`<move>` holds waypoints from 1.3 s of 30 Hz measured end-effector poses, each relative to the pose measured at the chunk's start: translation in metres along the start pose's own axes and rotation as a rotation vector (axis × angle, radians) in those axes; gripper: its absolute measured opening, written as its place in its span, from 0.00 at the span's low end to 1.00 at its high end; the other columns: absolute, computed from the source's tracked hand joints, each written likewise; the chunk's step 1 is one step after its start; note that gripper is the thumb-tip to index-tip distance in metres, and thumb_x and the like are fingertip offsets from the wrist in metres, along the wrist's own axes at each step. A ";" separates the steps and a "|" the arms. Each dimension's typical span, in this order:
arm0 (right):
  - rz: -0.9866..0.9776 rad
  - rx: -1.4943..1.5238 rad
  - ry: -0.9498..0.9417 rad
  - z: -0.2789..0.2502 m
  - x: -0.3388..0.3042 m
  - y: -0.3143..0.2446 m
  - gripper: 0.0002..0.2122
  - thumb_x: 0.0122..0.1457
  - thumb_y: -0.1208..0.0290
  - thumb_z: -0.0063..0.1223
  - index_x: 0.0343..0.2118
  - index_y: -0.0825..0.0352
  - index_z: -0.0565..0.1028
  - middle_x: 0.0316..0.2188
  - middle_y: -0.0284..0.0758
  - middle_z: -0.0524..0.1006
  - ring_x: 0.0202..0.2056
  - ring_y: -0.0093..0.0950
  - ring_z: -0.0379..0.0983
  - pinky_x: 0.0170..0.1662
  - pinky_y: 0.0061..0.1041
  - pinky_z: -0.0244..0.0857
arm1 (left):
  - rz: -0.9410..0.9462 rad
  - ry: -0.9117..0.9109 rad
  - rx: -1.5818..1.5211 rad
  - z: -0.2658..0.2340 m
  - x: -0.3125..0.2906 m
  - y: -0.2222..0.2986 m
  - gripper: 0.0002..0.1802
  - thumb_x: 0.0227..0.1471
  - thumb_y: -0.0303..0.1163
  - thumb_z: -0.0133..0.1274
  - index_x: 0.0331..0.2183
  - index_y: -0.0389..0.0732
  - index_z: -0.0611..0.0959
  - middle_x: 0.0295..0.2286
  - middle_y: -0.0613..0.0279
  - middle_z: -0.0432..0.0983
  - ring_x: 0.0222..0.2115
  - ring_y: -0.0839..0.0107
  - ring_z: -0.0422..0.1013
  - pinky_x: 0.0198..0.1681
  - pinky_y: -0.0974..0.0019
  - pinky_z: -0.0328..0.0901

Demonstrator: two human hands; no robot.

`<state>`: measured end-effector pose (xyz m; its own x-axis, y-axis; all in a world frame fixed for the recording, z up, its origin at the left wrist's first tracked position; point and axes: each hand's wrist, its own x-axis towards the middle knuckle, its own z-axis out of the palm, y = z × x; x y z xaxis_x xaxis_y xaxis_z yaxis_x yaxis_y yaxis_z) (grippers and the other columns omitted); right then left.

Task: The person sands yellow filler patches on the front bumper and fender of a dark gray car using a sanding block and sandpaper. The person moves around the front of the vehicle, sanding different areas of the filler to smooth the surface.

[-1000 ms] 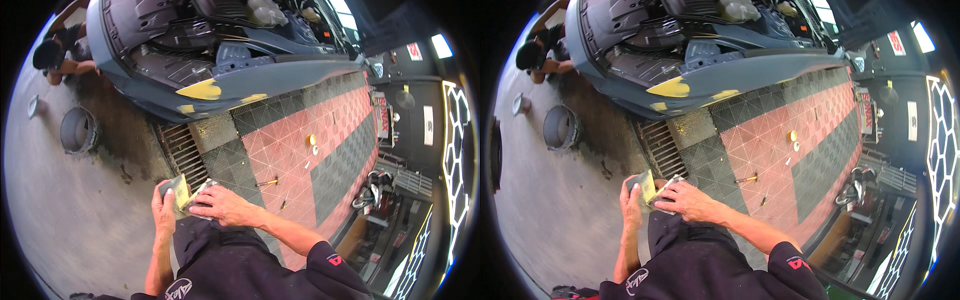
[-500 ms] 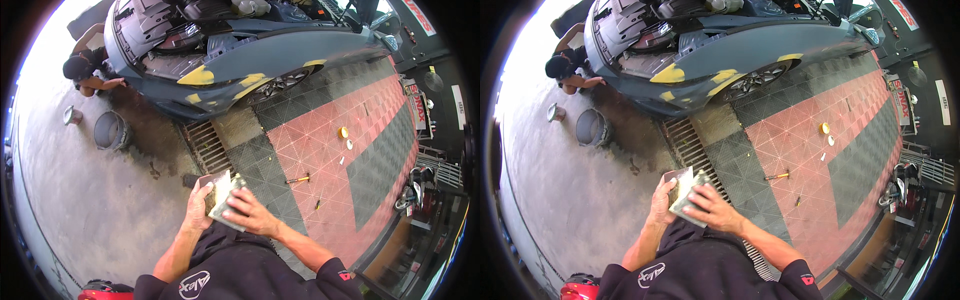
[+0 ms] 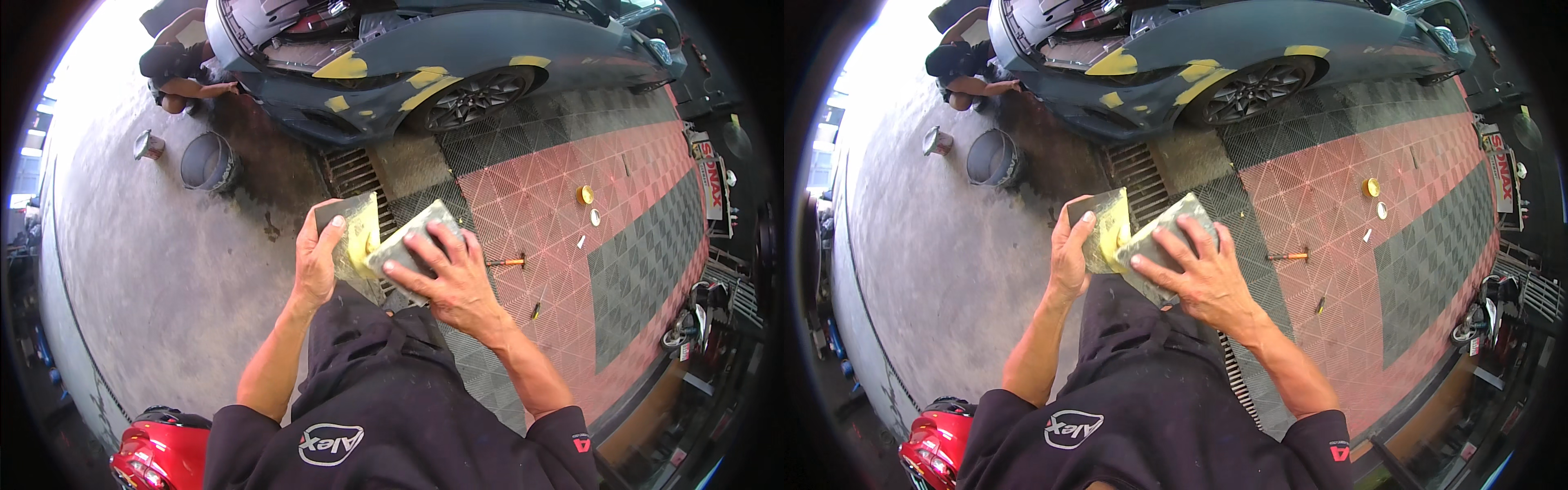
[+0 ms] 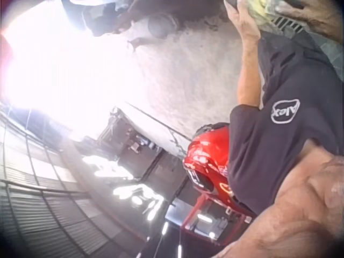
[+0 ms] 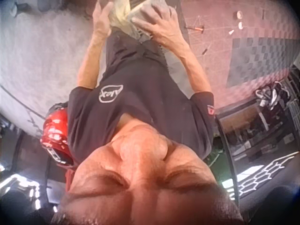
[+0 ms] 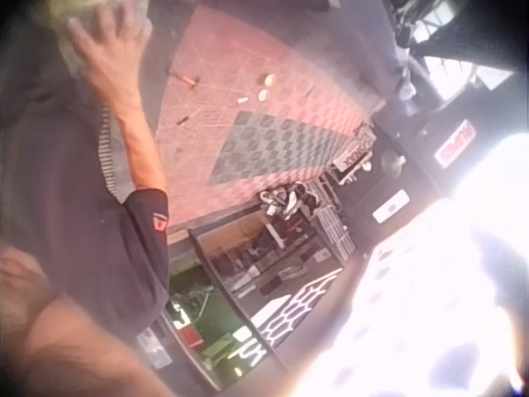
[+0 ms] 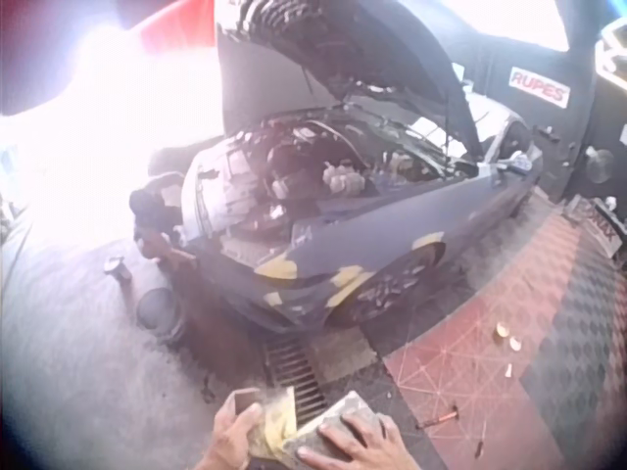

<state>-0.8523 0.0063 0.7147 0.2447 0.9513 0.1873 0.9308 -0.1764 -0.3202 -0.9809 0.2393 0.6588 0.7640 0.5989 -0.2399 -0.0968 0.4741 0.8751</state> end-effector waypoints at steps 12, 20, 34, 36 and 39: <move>1.177 1.979 0.634 0.131 0.065 0.055 0.27 0.79 0.51 0.50 0.73 0.60 0.65 0.68 0.42 0.74 0.65 0.49 0.75 0.56 0.61 0.80 | -0.416 0.315 -0.161 -0.198 0.071 -0.014 0.21 0.70 0.32 0.54 0.61 0.39 0.75 0.48 0.57 0.83 0.48 0.64 0.82 0.52 0.56 0.79; 0.800 1.224 1.058 0.112 0.245 0.175 0.41 0.70 0.28 0.51 0.70 0.63 0.72 0.64 0.40 0.75 0.61 0.38 0.73 0.54 0.48 0.77 | -0.949 0.419 -0.178 -0.333 0.072 -0.121 0.20 0.69 0.30 0.53 0.60 0.41 0.74 0.44 0.59 0.83 0.42 0.62 0.83 0.48 0.54 0.80; 0.205 -0.456 0.351 0.231 0.382 0.291 0.24 0.53 0.53 0.71 0.53 0.52 0.87 0.63 0.27 0.76 0.71 0.40 0.58 0.70 0.60 0.43 | -1.044 0.467 -0.262 -0.358 0.034 -0.184 0.19 0.66 0.33 0.53 0.57 0.43 0.80 0.44 0.60 0.84 0.42 0.61 0.82 0.49 0.55 0.78; 0.199 -0.469 0.366 0.239 0.385 0.296 0.23 0.55 0.53 0.71 0.54 0.51 0.87 0.63 0.27 0.75 0.70 0.41 0.58 0.69 0.60 0.44 | -1.036 0.490 -0.275 -0.356 0.031 -0.188 0.19 0.66 0.34 0.54 0.57 0.43 0.80 0.43 0.61 0.84 0.42 0.62 0.82 0.48 0.55 0.78; 0.191 -0.471 0.390 0.244 0.389 0.298 0.23 0.55 0.53 0.70 0.55 0.51 0.87 0.63 0.27 0.75 0.70 0.41 0.58 0.69 0.60 0.45 | -1.022 0.503 -0.280 -0.353 0.029 -0.189 0.19 0.66 0.34 0.54 0.57 0.43 0.80 0.43 0.61 0.83 0.41 0.63 0.82 0.48 0.55 0.78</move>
<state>-0.5462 0.3856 0.4657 0.4164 0.7460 0.5198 0.8587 -0.5105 0.0448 -1.1659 0.3946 0.3380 0.2357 0.0156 -0.9717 0.2311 0.9703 0.0717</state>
